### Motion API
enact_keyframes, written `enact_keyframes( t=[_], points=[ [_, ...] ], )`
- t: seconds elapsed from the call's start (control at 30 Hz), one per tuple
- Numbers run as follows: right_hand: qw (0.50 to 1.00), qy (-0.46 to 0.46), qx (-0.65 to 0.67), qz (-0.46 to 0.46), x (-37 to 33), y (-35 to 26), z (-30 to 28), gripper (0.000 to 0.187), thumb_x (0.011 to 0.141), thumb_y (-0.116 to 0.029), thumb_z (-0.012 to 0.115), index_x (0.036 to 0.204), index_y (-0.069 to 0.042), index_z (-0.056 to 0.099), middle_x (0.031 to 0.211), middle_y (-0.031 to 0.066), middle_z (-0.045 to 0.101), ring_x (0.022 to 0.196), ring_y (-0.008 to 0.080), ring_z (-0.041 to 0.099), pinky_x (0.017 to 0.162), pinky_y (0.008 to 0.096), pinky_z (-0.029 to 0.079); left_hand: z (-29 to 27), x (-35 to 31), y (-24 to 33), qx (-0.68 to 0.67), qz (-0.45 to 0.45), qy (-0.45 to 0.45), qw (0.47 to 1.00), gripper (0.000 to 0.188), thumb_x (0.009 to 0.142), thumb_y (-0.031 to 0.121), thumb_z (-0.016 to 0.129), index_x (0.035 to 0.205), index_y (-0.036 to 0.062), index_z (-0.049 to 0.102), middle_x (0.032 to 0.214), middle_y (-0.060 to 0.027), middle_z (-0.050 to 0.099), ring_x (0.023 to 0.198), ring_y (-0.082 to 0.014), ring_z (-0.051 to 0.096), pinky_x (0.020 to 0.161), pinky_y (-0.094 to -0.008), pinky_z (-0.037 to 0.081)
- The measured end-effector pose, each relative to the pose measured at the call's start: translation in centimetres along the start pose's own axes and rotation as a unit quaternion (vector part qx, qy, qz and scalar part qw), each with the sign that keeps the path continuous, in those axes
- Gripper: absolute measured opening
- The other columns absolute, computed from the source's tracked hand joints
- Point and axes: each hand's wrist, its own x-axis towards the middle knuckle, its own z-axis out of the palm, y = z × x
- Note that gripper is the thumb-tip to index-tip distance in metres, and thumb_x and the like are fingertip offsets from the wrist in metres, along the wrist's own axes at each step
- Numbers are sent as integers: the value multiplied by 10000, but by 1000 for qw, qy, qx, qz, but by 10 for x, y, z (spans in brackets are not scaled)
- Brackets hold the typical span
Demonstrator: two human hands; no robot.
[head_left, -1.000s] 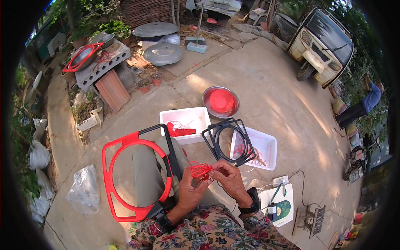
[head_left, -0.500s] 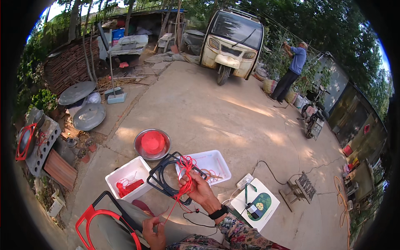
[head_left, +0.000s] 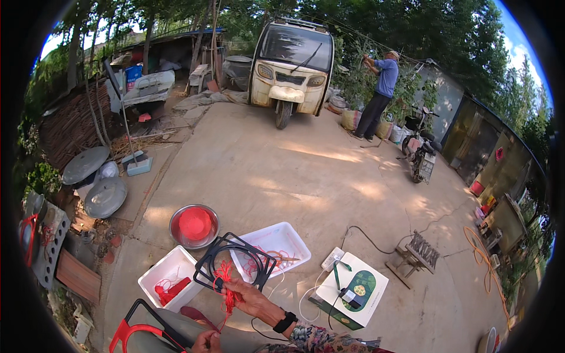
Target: Tying red wire or cord around plastic frames, likely for furniture assembly.
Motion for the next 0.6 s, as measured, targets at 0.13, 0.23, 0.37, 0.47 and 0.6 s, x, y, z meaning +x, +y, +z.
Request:
enact_keyframes(
  t=[0.13, 0.23, 0.37, 0.47, 0.6],
  points=[
    [998, -44, 34, 13, 7, -13, -19, 147, 920, -126, 557, 1017, -17, 544, 837, 59, 595, 734, 159, 598, 692, 296, 521, -2, -1, 0, -4, 18, -9, 1000, 173, 861, 101, 627, 982, -22, 621, 930, -74, 641, 868, -160, 578, 815, -278, 460],
    [981, -130, 142, -12, 13, -39, -26, 157, 933, -142, 533, 1019, -11, 542, 801, 53, 573, 681, 151, 569, 677, 302, 501, -5, -2, -2, 17, 6, -61, 998, 173, 854, 116, 641, 980, -2, 633, 896, -59, 645, 824, -153, 577, 774, -283, 465],
    [984, -62, 159, -39, 10, -33, -19, 221, 935, -176, 539, 1078, -8, 524, 786, 34, 540, 664, 136, 527, 710, 317, 466, -6, -1, -10, 117, 8, -97, 988, 142, 854, 141, 644, 953, 39, 652, 845, -29, 634, 767, -141, 566, 702, -289, 460],
    [989, -78, 102, 71, 4, -4, -13, 191, 941, -208, 542, 1052, -53, 545, 792, 34, 555, 677, 136, 558, 676, 297, 506, -4, 0, 3, 152, 46, -110, 981, 135, 871, 166, 625, 935, 50, 651, 827, -12, 617, 766, -140, 563, 698, -283, 453],
    [996, -77, 40, 37, 9, 17, -12, 186, 925, -169, 568, 1058, -42, 549, 799, 20, 561, 716, 126, 572, 698, 276, 515, 2, -2, -9, -81, -22, -34, 996, 183, 909, 193, 580, 1021, 52, 608, 900, -24, 600, 812, -141, 560, 756, -271, 441]
  ],
)
